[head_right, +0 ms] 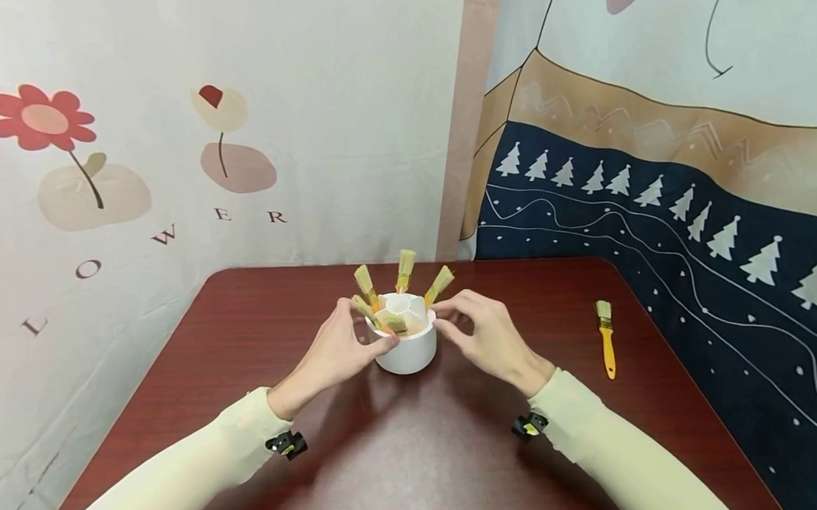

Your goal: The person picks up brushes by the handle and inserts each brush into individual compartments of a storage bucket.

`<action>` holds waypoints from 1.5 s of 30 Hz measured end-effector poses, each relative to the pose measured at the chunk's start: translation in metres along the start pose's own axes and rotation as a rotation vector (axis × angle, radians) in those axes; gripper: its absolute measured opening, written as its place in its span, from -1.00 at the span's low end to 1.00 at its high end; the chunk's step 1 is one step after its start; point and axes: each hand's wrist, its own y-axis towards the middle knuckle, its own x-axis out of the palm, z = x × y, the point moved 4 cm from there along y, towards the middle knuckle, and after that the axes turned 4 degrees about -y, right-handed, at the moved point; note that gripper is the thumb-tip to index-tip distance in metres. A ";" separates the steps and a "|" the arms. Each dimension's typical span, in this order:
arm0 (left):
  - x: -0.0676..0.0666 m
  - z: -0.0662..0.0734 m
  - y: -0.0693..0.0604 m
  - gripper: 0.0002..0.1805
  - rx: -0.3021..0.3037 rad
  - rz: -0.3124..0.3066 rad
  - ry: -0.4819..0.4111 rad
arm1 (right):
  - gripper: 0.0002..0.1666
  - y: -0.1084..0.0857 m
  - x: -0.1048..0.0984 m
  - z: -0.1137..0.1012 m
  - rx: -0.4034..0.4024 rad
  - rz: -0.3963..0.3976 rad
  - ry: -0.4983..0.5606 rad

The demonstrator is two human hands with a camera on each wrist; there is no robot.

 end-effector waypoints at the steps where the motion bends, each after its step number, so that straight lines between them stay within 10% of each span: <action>1: 0.000 0.000 0.000 -0.22 0.000 0.000 0.000 | -0.65 -0.002 -0.003 0.005 0.023 0.004 -0.013; 23: -0.004 -0.007 0.001 -0.21 -0.028 -0.029 -0.032 | -0.74 -0.044 -0.069 0.108 0.311 0.133 -0.195; 45: -0.005 -0.011 0.003 -0.19 -0.053 -0.055 -0.074 | -0.34 -0.104 -0.121 0.206 0.741 -0.122 -0.390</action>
